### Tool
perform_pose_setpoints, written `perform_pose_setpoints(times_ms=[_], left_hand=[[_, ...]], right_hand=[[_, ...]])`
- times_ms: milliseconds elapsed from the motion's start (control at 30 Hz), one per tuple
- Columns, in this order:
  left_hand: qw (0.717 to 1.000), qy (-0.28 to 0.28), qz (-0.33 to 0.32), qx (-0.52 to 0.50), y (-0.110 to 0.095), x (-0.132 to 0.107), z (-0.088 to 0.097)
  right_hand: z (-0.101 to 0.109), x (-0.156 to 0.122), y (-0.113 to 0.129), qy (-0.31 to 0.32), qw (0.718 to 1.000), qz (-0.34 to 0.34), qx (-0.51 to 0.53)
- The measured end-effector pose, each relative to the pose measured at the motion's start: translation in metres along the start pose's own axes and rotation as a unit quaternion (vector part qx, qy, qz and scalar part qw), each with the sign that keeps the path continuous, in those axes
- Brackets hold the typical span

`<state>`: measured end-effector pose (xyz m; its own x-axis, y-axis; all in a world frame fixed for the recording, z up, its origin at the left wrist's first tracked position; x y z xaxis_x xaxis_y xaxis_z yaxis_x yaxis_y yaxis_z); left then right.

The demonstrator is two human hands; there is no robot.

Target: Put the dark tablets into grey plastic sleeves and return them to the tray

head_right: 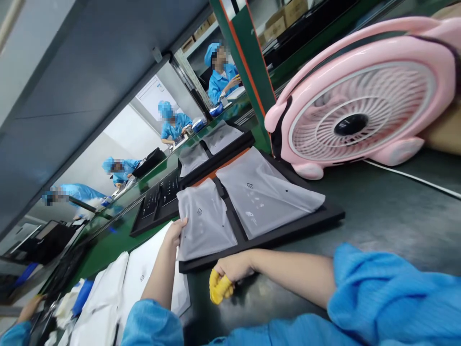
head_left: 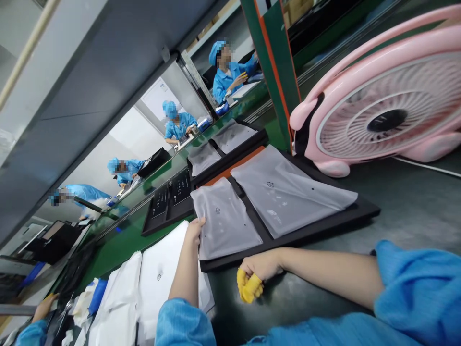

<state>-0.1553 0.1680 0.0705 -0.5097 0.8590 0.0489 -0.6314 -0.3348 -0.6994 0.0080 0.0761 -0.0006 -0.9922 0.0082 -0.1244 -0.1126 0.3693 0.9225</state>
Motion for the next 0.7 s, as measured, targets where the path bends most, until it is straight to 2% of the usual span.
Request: perform_pose_setpoints(times_ms=[67,133,200,267,333,367,400,433,500,567,633,700], left_hand=[[0.999,0.031,0.028,0.029,0.002,0.001,-0.004],[0.999,-0.002,0.016,0.041,-0.003,-0.004,0.006],[0.998,-0.057,-0.006,0.037,-0.007,-0.023,0.024],[0.998,-0.058,-0.016,-0.014,-0.001,-0.055,0.029],[0.990,0.072,0.020,-0.123,0.017,-0.096,0.004],[0.973,0.112,0.059,-0.191,0.028,-0.117,-0.011],[0.947,0.153,0.122,-0.255,0.040,-0.137,-0.030],[0.917,0.170,0.194,-0.305,0.050,-0.154,-0.047],[0.857,0.176,0.295,-0.384,0.058,-0.175,-0.075],[0.814,0.168,0.342,-0.438,0.050,-0.177,-0.093],[0.786,0.154,0.363,-0.476,0.036,-0.167,-0.103],[0.768,0.109,0.377,-0.506,0.022,-0.156,-0.104]], right_hand=[[-0.002,0.000,0.000,0.007,1.000,0.002,0.006],[-0.003,-0.001,0.002,0.015,1.000,0.007,0.008],[-0.004,-0.003,0.003,0.020,1.000,0.016,0.009],[-0.003,-0.003,0.002,0.017,1.000,0.015,0.012],[-0.006,0.000,-0.003,0.017,1.000,-0.003,0.004],[-0.009,0.002,-0.007,0.024,0.999,-0.020,-0.011],[-0.013,0.003,-0.011,0.035,0.998,-0.038,-0.028],[-0.018,0.004,-0.015,0.049,0.996,-0.056,-0.047],[-0.029,0.004,-0.018,0.079,0.990,-0.078,-0.087],[-0.035,0.001,-0.014,0.080,0.986,-0.061,-0.132],[-0.036,-0.002,-0.008,0.064,0.983,-0.038,-0.167],[-0.034,-0.005,-0.007,0.062,0.979,-0.038,-0.191]])
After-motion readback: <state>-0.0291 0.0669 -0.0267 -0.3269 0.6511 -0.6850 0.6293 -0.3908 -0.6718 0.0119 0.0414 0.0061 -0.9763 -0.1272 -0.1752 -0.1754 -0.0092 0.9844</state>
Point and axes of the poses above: each hand's wrist, its own x-axis towards the middle knuckle, its own z-axis out of the back of the hand, y = z × x, the point moved 7 cm from there along x, towards the middle knuckle, and after that the axes turned 9 degrees about x, right-handed, at the moved point
